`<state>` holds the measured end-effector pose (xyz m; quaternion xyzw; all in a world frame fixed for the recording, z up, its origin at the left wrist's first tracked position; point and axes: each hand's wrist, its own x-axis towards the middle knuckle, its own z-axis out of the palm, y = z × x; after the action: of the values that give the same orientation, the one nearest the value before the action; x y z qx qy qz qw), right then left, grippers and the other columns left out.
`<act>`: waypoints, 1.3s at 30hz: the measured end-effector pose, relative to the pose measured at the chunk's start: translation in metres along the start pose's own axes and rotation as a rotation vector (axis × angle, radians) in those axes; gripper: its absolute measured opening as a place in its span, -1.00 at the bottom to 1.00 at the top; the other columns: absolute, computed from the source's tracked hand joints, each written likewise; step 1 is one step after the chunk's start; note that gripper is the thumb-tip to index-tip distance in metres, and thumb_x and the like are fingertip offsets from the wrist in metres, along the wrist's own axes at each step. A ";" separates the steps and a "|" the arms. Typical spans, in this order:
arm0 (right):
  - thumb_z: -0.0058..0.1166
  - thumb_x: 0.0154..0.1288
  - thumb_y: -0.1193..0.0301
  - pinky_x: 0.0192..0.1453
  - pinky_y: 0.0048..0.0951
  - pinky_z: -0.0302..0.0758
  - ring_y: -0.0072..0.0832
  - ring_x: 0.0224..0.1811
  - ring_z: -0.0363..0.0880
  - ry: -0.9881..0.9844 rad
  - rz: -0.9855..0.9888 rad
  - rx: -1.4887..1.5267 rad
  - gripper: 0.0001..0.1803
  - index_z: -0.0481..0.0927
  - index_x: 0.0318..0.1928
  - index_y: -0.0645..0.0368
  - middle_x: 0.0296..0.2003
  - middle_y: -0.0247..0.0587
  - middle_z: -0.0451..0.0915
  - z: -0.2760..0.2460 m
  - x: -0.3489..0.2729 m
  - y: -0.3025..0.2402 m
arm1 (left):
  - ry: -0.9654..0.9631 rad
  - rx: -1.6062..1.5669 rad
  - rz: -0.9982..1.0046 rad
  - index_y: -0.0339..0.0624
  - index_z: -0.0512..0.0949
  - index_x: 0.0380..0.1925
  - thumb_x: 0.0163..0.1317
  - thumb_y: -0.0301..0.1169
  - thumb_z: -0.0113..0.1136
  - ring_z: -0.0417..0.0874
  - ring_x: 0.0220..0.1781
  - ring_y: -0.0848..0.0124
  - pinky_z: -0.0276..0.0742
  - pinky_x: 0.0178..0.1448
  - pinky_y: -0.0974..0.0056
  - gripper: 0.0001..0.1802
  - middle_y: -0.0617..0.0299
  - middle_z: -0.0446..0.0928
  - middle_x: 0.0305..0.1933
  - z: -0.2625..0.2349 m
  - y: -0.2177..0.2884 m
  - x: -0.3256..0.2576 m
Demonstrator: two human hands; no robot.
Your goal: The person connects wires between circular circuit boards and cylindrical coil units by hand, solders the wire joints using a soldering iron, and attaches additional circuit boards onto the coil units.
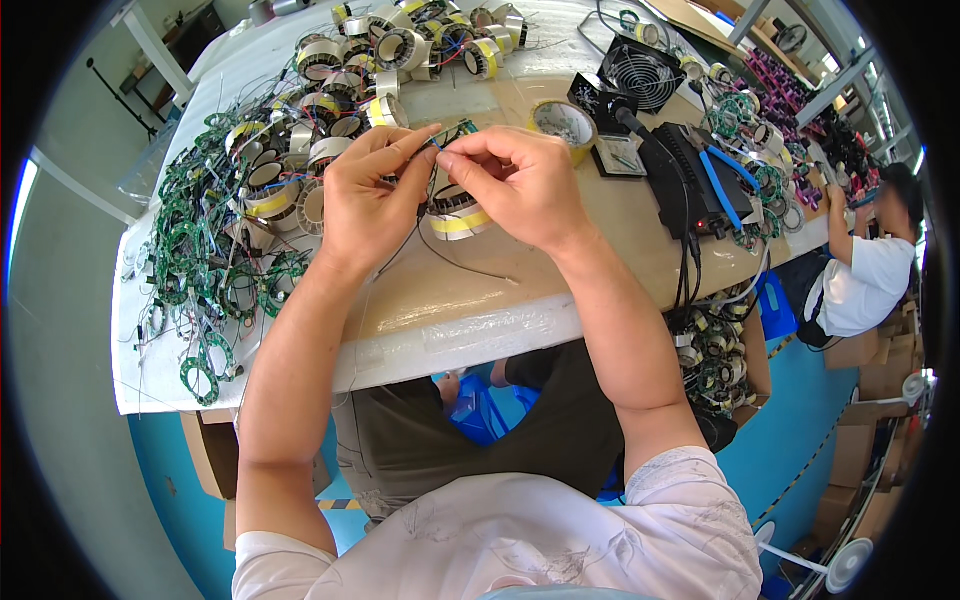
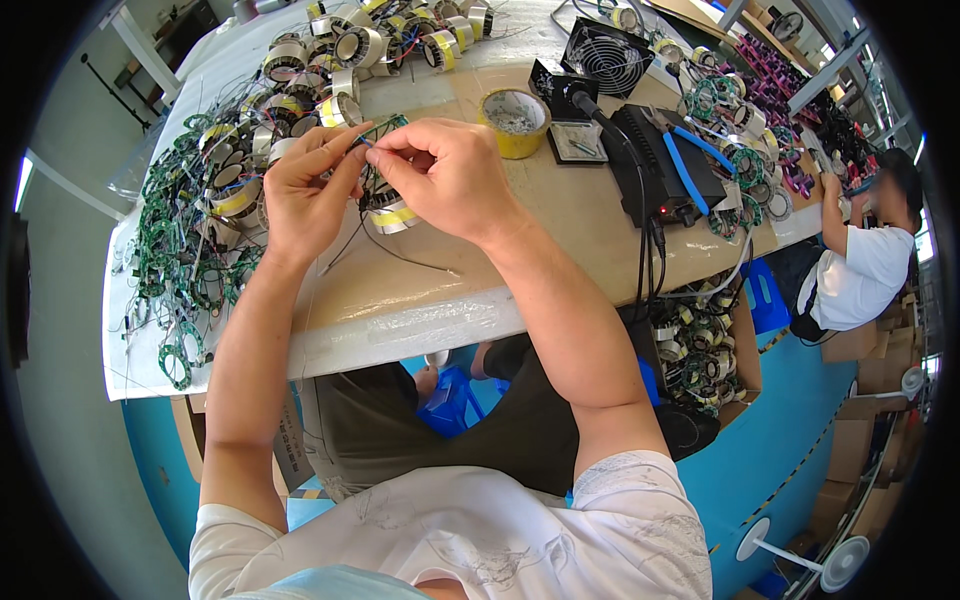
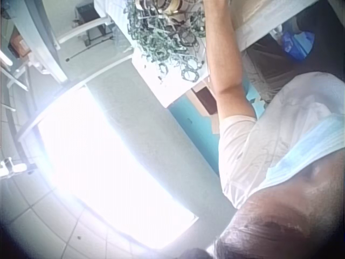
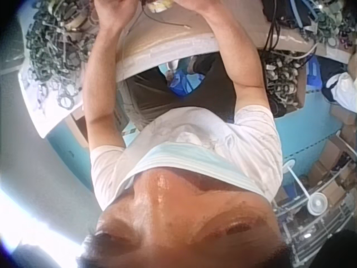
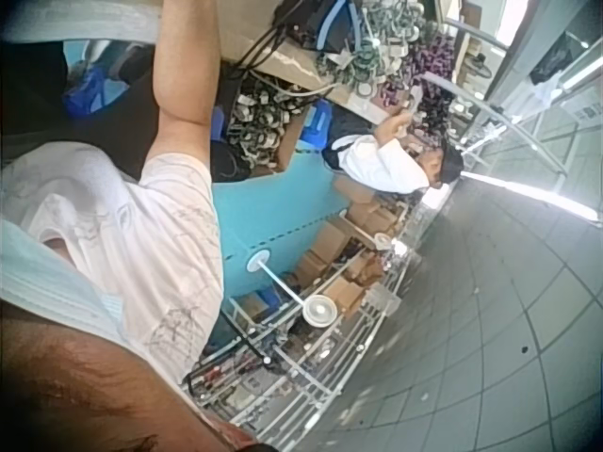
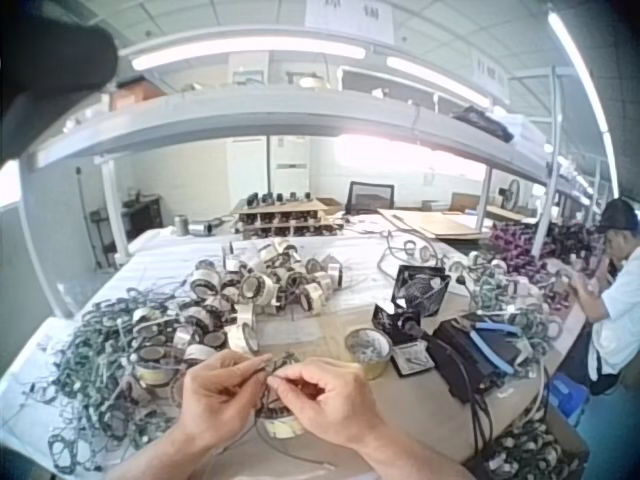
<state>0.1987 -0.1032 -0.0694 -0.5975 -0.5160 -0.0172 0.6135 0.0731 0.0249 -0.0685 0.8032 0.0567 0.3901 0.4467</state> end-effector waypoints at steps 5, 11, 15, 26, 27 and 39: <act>0.35 0.20 0.45 -0.47 -0.57 0.54 -0.59 -0.55 0.68 -0.023 -0.007 0.002 -0.86 0.73 -0.29 0.28 -0.50 -0.15 0.73 0.001 -0.001 0.004 | 0.034 -0.155 -0.149 -0.35 0.71 -0.10 0.33 -0.51 0.29 0.57 -0.45 0.62 0.48 -0.44 0.52 -0.81 0.22 0.64 -0.16 0.002 0.000 0.002; 0.31 0.24 0.46 -0.45 -0.57 0.55 -0.58 -0.55 0.69 0.024 0.099 0.076 -0.72 0.67 -0.05 0.27 -0.53 -0.16 0.72 0.000 -0.001 -0.001 | 0.092 -0.192 -0.223 -0.35 0.73 -0.16 0.31 -0.47 0.33 0.56 -0.47 0.63 0.45 -0.45 0.51 -0.82 0.26 0.63 -0.24 0.005 0.005 0.001; 0.30 0.24 0.45 -0.45 -0.55 0.56 -0.58 -0.57 0.68 0.010 0.091 -0.010 -0.71 0.66 -0.04 0.27 -0.55 -0.18 0.71 -0.001 0.000 0.000 | 0.077 -0.215 -0.203 -0.35 0.73 -0.16 0.32 -0.46 0.33 0.55 -0.48 0.64 0.44 -0.45 0.51 -0.82 0.28 0.63 -0.26 0.004 0.004 -0.001; 0.31 0.11 0.49 -0.47 -0.47 0.56 -0.48 -0.63 0.64 0.058 -0.038 -0.243 -0.77 0.72 -0.17 0.21 -0.61 -0.20 0.65 -0.004 0.002 0.004 | 0.061 -0.156 -0.170 -0.35 0.74 -0.18 0.33 -0.44 0.33 0.54 -0.48 0.64 0.42 -0.48 0.50 -0.82 0.27 0.62 -0.27 0.008 0.004 -0.002; 0.32 0.10 0.48 -0.46 -0.46 0.56 -0.46 -0.64 0.64 0.056 -0.042 -0.245 -0.78 0.72 -0.19 0.21 -0.62 -0.19 0.64 -0.004 0.002 0.004 | 0.056 -0.156 -0.170 -0.35 0.74 -0.18 0.33 -0.44 0.33 0.54 -0.48 0.64 0.42 -0.48 0.50 -0.82 0.27 0.62 -0.27 0.008 0.004 -0.002; 0.33 0.20 0.44 -0.51 -0.50 0.56 -0.57 -0.58 0.67 -0.001 0.412 0.232 -0.72 0.67 -0.09 0.30 -0.50 -0.13 0.73 -0.004 0.003 -0.006 | 0.117 -0.148 -0.192 -0.38 0.72 -0.12 0.37 -0.46 0.28 0.56 -0.50 0.59 0.41 -0.46 0.50 -0.80 0.21 0.64 -0.22 0.007 0.001 0.001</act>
<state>0.1990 -0.1064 -0.0620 -0.6158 -0.3822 0.1679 0.6682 0.0780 0.0201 -0.0687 0.7348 0.1305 0.3948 0.5358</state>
